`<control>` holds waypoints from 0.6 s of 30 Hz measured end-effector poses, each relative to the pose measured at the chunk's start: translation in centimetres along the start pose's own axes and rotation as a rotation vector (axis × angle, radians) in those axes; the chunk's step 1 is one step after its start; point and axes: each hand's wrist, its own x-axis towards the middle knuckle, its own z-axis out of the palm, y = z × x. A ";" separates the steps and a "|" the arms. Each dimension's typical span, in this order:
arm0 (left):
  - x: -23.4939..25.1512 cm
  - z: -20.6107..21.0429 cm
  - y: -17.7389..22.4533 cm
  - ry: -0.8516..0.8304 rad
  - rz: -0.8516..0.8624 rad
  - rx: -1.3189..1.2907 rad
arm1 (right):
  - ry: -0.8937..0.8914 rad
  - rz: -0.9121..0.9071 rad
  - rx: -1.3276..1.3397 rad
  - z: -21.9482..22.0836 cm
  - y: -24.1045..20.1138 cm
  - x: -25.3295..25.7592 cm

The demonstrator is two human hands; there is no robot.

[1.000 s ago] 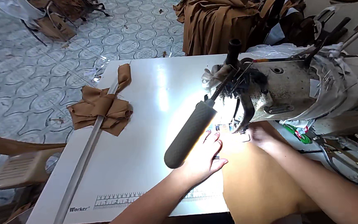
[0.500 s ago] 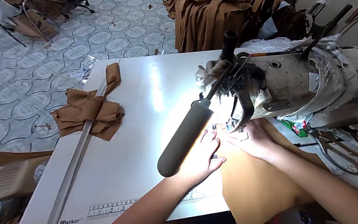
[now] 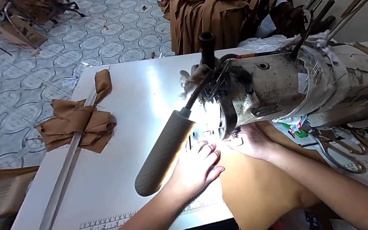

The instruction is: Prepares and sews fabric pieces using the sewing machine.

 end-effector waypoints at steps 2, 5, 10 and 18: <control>0.5 -0.1 -0.3 -0.002 -0.010 -0.005 | -0.020 -0.008 0.014 -0.5 0.0 0.7; 1.2 -0.2 -0.4 -0.009 -0.039 -0.062 | -0.088 0.010 0.034 -1.5 0.0 2.0; 0.9 -0.1 -0.2 0.048 0.049 -0.108 | -0.141 0.185 -0.095 -1.7 -3.0 0.9; 0.5 -0.9 -0.7 -0.060 0.036 -0.315 | 0.197 -0.039 -0.323 3.0 -6.9 -8.9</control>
